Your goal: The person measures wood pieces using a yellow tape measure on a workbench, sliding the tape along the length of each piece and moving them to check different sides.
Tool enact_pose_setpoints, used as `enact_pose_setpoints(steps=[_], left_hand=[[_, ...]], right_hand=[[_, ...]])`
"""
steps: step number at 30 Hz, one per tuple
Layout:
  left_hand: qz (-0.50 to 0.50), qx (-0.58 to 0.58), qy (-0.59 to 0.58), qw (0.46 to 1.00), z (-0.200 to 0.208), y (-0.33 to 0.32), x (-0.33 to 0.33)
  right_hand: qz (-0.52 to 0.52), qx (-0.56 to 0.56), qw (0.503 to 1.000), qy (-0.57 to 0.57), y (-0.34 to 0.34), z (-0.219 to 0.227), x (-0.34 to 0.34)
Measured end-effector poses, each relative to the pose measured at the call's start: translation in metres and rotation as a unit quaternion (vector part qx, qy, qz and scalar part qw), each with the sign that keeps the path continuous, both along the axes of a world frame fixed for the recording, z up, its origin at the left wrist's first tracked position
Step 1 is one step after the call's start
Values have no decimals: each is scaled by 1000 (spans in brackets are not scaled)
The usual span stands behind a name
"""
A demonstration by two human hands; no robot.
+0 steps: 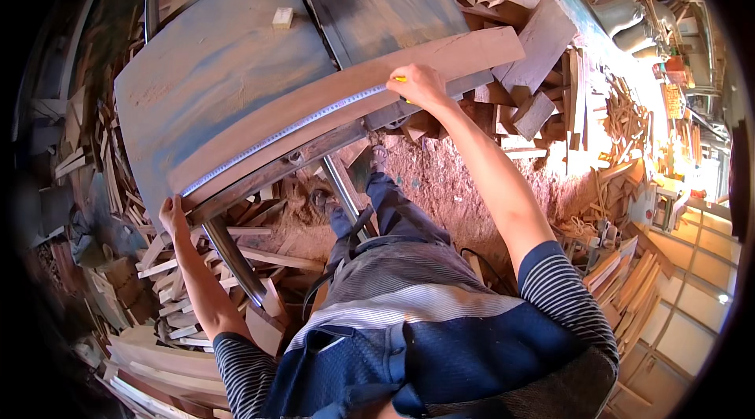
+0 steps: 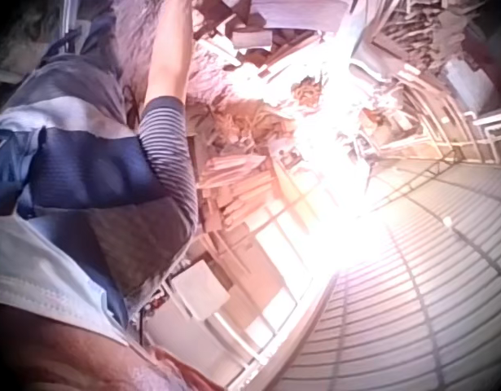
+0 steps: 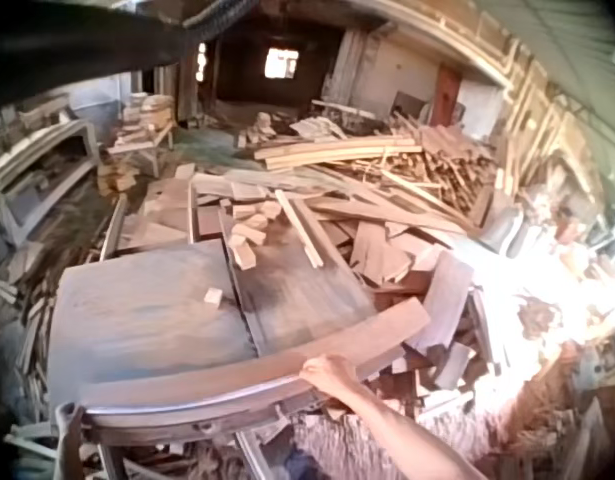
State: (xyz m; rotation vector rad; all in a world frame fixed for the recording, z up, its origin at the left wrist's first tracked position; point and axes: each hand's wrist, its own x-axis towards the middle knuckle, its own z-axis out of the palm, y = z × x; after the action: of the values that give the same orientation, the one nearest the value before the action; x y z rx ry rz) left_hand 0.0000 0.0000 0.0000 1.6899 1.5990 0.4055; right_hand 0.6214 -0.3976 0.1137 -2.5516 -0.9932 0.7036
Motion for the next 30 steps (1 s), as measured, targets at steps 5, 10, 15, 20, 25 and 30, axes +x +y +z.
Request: enact_pose_setpoints(steps=[5,10,15,20,25,30], left_hand=[[76,22,-24,997,-22,-22,8],[113,76,-33,990,-19,-11,22],[121,11,-36,992,-14,0,13],[123,81,-67,987,-14,-13,9],[46,111,46,992,19,-34,47],[59,137,13,989,25,-39,50]], right_hand=[[-39,-14,999,10,11,1,14],[-48,-46,998,17,39,4,29],[-47,-96,994,23,50,8,32],[-36,-129,991,-4,57,9,32],[-15,-153,987,-54,48,6,37],[5,-143,987,-67,48,10,33]])
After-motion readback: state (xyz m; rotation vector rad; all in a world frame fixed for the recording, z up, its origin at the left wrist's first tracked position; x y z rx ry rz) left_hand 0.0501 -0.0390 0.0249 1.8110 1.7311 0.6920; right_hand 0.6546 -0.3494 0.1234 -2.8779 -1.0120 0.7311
